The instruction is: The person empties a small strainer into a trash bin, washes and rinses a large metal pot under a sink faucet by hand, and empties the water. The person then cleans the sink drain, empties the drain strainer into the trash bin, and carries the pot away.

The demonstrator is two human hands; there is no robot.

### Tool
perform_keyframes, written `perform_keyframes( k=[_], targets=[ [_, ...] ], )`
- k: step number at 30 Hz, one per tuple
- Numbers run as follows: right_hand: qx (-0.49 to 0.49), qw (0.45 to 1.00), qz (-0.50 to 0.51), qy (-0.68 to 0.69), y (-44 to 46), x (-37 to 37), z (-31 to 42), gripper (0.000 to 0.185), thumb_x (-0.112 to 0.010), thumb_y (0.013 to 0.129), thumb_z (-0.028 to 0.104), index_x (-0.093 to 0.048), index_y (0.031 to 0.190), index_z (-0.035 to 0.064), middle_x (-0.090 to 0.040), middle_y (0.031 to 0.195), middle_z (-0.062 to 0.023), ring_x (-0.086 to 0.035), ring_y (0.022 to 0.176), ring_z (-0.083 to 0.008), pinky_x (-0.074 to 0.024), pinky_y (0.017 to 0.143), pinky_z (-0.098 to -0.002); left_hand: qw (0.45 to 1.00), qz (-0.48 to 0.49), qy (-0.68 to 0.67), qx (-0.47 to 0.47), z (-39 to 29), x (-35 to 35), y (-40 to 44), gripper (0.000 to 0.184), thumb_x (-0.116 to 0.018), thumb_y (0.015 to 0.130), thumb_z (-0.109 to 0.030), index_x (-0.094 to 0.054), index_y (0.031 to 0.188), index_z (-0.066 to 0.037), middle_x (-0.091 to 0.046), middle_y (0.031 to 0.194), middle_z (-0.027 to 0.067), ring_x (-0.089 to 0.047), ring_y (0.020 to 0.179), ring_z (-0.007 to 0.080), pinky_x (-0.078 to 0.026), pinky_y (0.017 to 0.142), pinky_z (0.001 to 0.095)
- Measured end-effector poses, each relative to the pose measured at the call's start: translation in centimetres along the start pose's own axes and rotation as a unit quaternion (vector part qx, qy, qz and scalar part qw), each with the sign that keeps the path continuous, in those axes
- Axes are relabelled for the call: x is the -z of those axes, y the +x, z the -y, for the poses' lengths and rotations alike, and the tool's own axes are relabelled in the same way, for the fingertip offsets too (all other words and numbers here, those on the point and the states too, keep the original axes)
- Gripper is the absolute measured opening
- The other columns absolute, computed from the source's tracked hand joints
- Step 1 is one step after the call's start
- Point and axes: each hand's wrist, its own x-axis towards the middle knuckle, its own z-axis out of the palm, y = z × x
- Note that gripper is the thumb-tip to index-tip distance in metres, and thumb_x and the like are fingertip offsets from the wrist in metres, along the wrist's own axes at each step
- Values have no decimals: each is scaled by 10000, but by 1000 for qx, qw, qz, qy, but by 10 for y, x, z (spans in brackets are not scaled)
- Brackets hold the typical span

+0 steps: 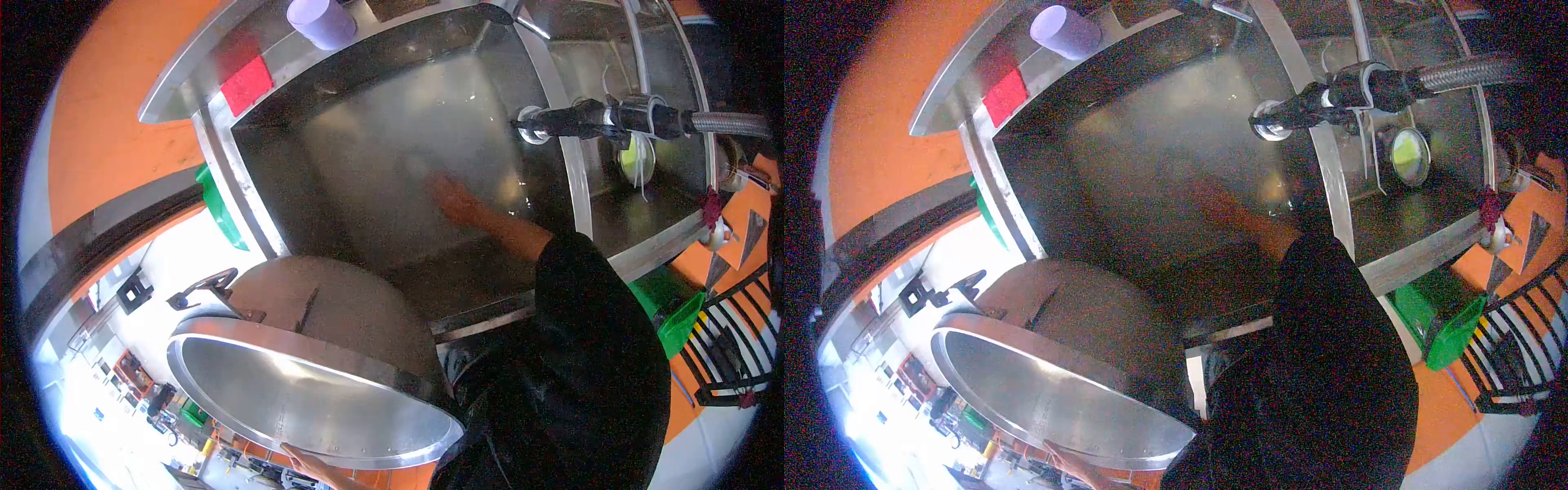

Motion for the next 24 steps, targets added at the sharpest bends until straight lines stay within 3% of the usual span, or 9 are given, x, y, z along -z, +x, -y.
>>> perform_keyframes(
  k=[3, 6, 9, 12, 15, 19, 24],
  targets=[
    [14, 1000, 17, -1, 8, -15, -6, 670, -580, 934, 392, -398, 1490, 66, -272, 1589, -193, -251, 1465, -393, -115, 1206, -572, 1000, 9, 0, -4, 1, 0, 2, 696, -478, 982, -528, -489, 1419, 14, -555, 1346, 233, -593, 1117, 348, -503, 943, 484],
    [0, 983, 184, -17, 26, 33, 8, 654, -571, 942, 377, -397, 1491, 68, -280, 1587, -184, -255, 1464, -387, -106, 1204, -589, 1000, 17, 0, -11, 2, 0, 3, 696, -463, 994, -523, -468, 1434, 17, -552, 1350, 236, -588, 1121, 353, -489, 954, 485],
    [-10, 970, 240, -39, 41, 40, 11, 660, -529, 969, 425, -374, 1506, 74, -273, 1593, -175, -228, 1478, -367, -85, 1210, -582, 999, 29, 1, -17, 2, 1, 2, 696, -449, 1007, -517, -446, 1449, 20, -548, 1353, 240, -583, 1125, 358, -475, 964, 485],
    [-33, 994, 16, 99, 27, -76, -2, 693, -503, 973, 497, -373, 1509, 78, -283, 1589, -175, -205, 1484, -370, -86, 1208, -586, 1000, 29, -2, -10, -10, 0, -7, 699, -450, 1007, -516, -442, 1451, 24, -544, 1352, 248, -581, 1126, 357, -470, 968, 481],
    [-99, 983, 149, 49, 52, -11, 13, 724, -499, 964, 536, -371, 1509, 77, -301, 1578, -182, -202, 1481, -378, -92, 1205, -588, 999, 19, -27, -5, 3, 0, 2, 709, -497, 968, -534, -497, 1411, 20, -557, 1342, 235, -602, 1102, 346, -511, 934, 485],
    [-127, 976, 161, 72, 54, -12, 23, 769, -499, 953, 568, -341, 1521, 74, -316, 1568, -187, -222, 1470, -389, -117, 1199, -591, 999, 9, -24, 29, 8, 1, 8, 716, -519, 951, -544, -525, 1387, 24, -558, 1343, 231, -610, 1098, 342, -530, 930, 484],
    [-135, 966, 193, 107, 53, 25, 22, 809, -481, 950, 607, -302, 1538, 81, -288, 1586, -171, -211, 1477, -373, -128, 1195, -601, 1000, -7, -30, 0, 5, -3, 3, 715, -500, 974, -554, -544, 1356, 49, -587, 1270, 249, -590, 1061, 329, -468, 939, 488]
  ],
)
